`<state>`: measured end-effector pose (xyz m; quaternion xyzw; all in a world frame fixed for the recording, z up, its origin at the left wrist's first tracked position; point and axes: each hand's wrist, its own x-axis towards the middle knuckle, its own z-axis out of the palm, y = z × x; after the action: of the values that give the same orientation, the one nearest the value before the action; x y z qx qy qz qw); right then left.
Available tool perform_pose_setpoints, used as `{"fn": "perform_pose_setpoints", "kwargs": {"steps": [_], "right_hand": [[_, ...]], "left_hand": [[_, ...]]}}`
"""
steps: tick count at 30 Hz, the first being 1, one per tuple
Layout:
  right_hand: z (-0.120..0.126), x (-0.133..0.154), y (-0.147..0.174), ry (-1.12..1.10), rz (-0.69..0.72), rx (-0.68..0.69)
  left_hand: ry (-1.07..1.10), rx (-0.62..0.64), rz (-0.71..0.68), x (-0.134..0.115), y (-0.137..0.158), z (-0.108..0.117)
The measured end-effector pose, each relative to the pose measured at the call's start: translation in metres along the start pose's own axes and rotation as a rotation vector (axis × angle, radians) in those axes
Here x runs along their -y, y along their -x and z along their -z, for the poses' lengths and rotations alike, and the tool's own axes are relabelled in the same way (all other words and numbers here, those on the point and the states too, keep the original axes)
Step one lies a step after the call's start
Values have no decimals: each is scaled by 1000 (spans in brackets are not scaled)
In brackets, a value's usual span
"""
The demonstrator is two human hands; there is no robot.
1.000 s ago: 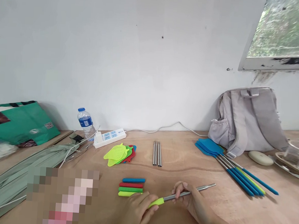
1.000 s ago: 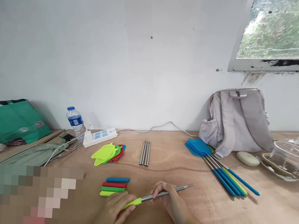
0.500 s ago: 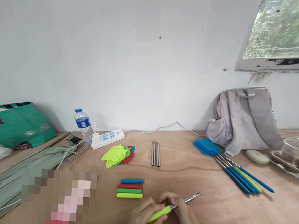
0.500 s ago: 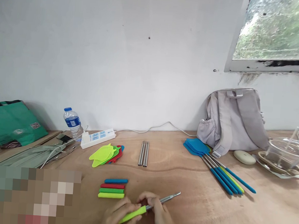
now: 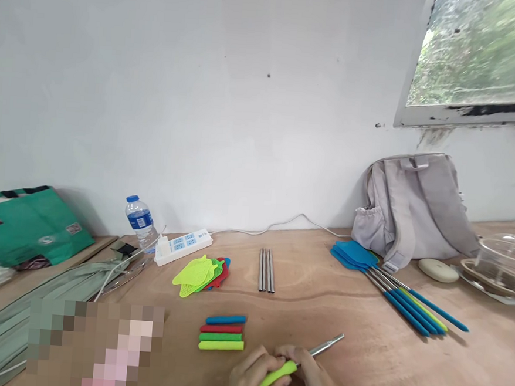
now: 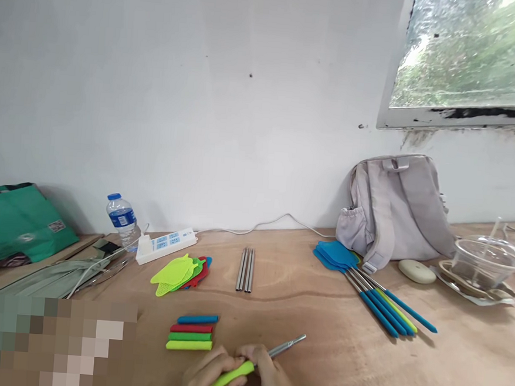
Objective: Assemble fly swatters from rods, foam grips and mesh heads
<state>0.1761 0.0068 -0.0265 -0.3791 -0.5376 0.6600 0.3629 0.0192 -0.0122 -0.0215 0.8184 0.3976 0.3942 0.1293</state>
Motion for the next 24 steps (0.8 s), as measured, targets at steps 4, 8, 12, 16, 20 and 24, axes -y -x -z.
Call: {"fn": "perform_pose_setpoints", "kwargs": {"steps": [4, 8, 12, 16, 20, 24], "right_hand": [[14, 11, -14, -115, 70, 101], [30, 9, -24, -190, 86, -57], [26, 0, -23, -345, 114, -87], [14, -5, -19, -445, 127, -142], [10, -3, -14, -481, 132, -209], [12, -3, -12, -476, 140, -234]], "left_hand": [[-15, -28, 8, 5, -5, 9], [-19, -96, -1, 7, -5, 10], [-7, -65, 27, 6, -3, 7], [-2, -28, 21, 8, 2, 7], [-7, -38, 34, 8, 4, 4], [24, -70, 26, 7, 3, 2]]}}
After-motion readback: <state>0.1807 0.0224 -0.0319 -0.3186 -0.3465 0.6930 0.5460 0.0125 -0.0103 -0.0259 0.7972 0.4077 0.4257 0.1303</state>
